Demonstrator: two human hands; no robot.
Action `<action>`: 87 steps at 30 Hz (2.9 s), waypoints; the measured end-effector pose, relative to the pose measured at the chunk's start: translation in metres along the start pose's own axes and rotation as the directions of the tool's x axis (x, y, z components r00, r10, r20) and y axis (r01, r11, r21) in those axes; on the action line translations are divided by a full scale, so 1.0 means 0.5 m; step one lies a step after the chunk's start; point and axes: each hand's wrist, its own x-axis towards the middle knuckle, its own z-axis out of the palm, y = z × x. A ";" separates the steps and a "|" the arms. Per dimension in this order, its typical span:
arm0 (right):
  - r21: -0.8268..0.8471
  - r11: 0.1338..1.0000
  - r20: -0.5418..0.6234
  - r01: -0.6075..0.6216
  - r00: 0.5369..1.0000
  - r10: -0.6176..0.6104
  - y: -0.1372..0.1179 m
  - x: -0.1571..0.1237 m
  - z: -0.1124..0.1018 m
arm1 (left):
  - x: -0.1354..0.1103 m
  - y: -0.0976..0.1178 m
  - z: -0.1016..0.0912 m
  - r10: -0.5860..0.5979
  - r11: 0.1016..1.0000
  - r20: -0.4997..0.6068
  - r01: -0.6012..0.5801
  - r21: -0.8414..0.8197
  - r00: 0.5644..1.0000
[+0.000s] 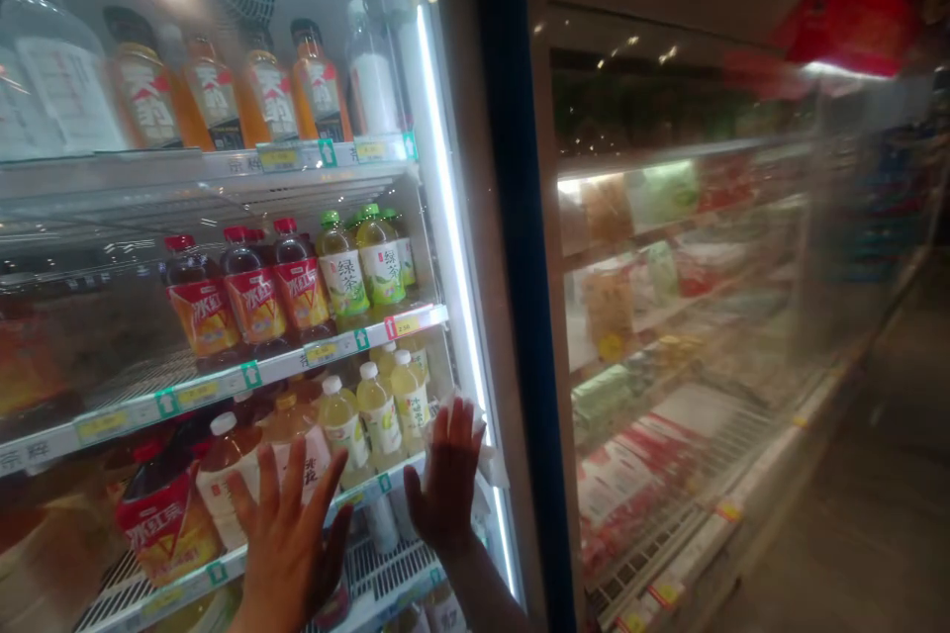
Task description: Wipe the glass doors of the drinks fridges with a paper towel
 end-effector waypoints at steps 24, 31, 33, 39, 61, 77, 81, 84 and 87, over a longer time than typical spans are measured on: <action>-0.034 0.998 0.016 0.061 0.998 -0.060 -0.224 -0.072 0.064 | -0.110 -0.171 -0.113 -0.135 0.987 0.011 0.134 0.084 0.991; -0.035 0.991 -0.003 0.133 0.991 -0.133 -0.410 -0.043 0.102 | -0.143 -0.283 -0.208 -0.139 0.978 0.024 0.133 0.161 0.990; -0.024 0.971 0.052 0.238 0.970 -0.237 -0.468 -0.074 0.115 | -0.149 -0.319 -0.241 -0.144 0.975 0.033 0.136 0.178 0.989; -0.005 0.971 -0.032 0.238 0.971 -0.238 -0.639 -0.056 0.151 | -0.185 -0.434 -0.341 -0.140 0.959 0.030 0.129 0.252 0.990; 0.110 0.913 -0.007 0.393 0.919 -0.395 -0.718 -0.038 0.154 | -0.208 -0.508 -0.384 -0.189 0.954 -0.058 0.197 0.225 0.980; 0.022 0.935 0.010 0.354 0.935 -0.354 -0.307 0.089 0.052 | 0.007 -0.211 -0.171 -0.117 0.989 -0.102 0.126 0.084 0.988; 0.007 0.917 0.024 0.399 0.916 -0.399 -0.197 0.083 0.029 | 0.055 -0.132 -0.114 -0.102 0.993 -0.104 0.108 0.048 0.989; -0.004 0.957 -0.040 0.291 0.956 -0.291 -0.125 0.124 0.010 | 0.085 -0.097 -0.086 -0.077 0.995 -0.111 0.083 0.048 0.991; -0.009 0.975 -0.072 0.223 0.972 -0.223 -0.076 0.132 -0.001 | 0.107 -0.082 -0.076 -0.076 0.995 -0.120 0.083 0.052 0.990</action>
